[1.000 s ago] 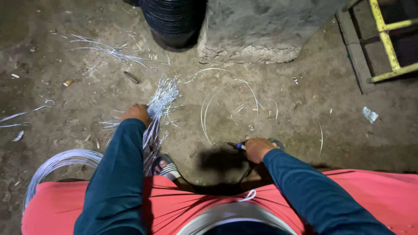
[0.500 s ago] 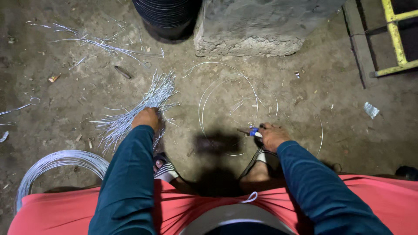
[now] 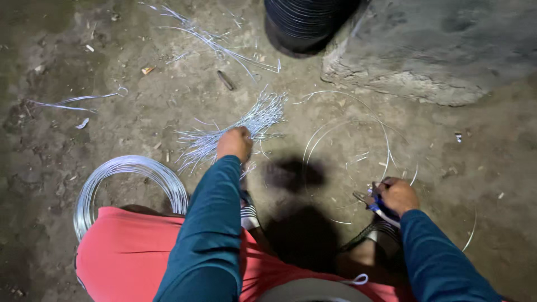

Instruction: The person sits on the floor and repeatedly cuts thin metal wire into short pieces using pliers. They gather the cut pieces into a small pile on the floor and continue the process throughout the clip.

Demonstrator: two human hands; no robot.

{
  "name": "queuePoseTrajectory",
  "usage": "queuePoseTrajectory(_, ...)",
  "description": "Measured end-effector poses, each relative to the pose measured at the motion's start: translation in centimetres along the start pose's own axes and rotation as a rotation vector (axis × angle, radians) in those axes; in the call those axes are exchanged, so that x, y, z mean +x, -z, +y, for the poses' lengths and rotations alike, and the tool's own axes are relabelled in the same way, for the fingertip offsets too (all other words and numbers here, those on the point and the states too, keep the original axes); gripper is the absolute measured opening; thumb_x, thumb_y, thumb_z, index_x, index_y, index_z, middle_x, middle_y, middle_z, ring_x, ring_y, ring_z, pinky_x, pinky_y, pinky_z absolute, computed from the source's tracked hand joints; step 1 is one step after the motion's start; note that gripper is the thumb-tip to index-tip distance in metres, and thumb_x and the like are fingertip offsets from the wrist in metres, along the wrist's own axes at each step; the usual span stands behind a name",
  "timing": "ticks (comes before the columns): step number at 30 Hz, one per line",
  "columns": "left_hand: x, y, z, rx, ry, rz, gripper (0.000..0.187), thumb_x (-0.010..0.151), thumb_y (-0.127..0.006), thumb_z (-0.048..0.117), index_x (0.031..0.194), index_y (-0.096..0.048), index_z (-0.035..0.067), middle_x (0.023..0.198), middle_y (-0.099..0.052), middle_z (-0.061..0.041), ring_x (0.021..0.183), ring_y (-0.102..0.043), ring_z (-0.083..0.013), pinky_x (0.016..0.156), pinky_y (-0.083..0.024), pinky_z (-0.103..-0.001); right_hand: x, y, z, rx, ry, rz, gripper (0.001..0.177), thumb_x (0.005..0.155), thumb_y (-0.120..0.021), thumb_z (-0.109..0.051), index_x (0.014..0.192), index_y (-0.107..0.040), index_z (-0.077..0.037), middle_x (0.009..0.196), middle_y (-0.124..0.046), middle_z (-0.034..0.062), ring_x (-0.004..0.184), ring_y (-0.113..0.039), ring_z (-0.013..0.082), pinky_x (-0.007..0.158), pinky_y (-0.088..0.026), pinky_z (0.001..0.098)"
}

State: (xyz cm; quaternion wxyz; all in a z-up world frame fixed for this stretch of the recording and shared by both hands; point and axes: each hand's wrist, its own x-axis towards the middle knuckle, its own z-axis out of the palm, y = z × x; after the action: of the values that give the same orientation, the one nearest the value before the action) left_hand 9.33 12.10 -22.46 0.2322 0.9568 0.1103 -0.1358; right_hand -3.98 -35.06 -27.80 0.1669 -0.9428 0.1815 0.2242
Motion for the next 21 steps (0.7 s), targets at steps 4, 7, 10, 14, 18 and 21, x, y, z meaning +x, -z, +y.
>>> queuePoseTrajectory(4, -1.0, -2.2, 0.6, 0.133, -0.282, -0.122, 0.025, 0.084, -0.068, 0.021, 0.107, -0.076, 0.016, 0.115, -0.069, -0.019, 0.102, -0.068, -0.0400, 0.088, -0.053, -0.050, 0.1, -0.3, -2.0, -0.076, -0.004, 0.038, 0.032, 0.090, -0.067, -0.041, 0.099, -0.080, -0.013, 0.099, -0.077, 0.0164, 0.091, -0.074, 0.0380, 0.086, -0.058, 0.0452)
queuePoseTrajectory(7, -0.7, -5.7, -0.5, 0.298, -0.317, -0.191, 0.027, 0.084, -0.064, 0.013, 0.109, -0.075, 0.016, 0.119, -0.070, -0.017, 0.106, -0.068, -0.0397, 0.089, -0.055, -0.052, -0.1, 0.4, -3.7, -0.002, 0.015, 0.060, 0.028, 0.083, -0.069, -0.033, 0.098, -0.081, -0.012, 0.097, -0.077, 0.0168, 0.090, -0.074, 0.0375, 0.083, -0.058, 0.0454)
queuePoseTrajectory(10, 1.1, -9.3, -1.6, 0.438, -0.288, -0.229, 0.022, 0.093, -0.060, 0.016, 0.104, -0.078, 0.008, 0.124, -0.069, -0.021, 0.109, -0.069, -0.0400, 0.089, -0.057, -0.051, -0.9, 2.4, -6.1, -0.151, 0.015, 0.018, 0.042, 0.090, -0.071, -0.047, 0.096, -0.083, -0.008, 0.098, -0.078, 0.0180, 0.091, -0.073, 0.0371, 0.084, -0.057, 0.0456)
queuePoseTrajectory(14, 2.7, -11.8, -2.7, 0.366, -0.299, -0.272, 0.027, 0.093, -0.058, 0.020, 0.106, -0.076, 0.005, 0.114, -0.073, -0.023, 0.105, -0.071, -0.0379, 0.086, -0.058, -0.051, -2.7, 5.1, -9.2, 0.205, -0.103, 0.004, 0.056, 0.090, -0.068, -0.052, 0.101, -0.081, 0.001, 0.096, -0.079, 0.0208, 0.085, -0.075, 0.0348, 0.083, -0.056, 0.0457)
queuePoseTrajectory(18, 2.2, -11.5, -1.4, 0.301, -0.287, -0.214, 0.025, 0.087, -0.059, 0.017, 0.100, -0.079, 0.007, 0.114, -0.074, -0.020, 0.106, -0.071, -0.0365, 0.085, -0.058, -0.050, -3.9, 6.1, -10.8, 0.474, -0.158, 0.146, 0.050, 0.086, -0.070, -0.047, 0.102, -0.077, 0.001, 0.093, -0.077, 0.0215, 0.084, -0.073, 0.0369, 0.078, -0.056, 0.0480)
queuePoseTrajectory(21, 1.2, -10.3, 0.2, 0.210, -0.326, -0.061, 0.024, 0.088, -0.060, 0.021, 0.095, -0.080, 0.009, 0.103, -0.076, -0.020, 0.097, -0.073, -0.0370, 0.080, -0.058, -0.051, -4.1, 6.7, -11.6, 0.493, -0.162, 0.155, 0.048, 0.088, -0.070, -0.044, 0.102, -0.077, 0.001, 0.093, -0.077, 0.0204, 0.084, -0.073, 0.0350, 0.078, -0.056, 0.0464)
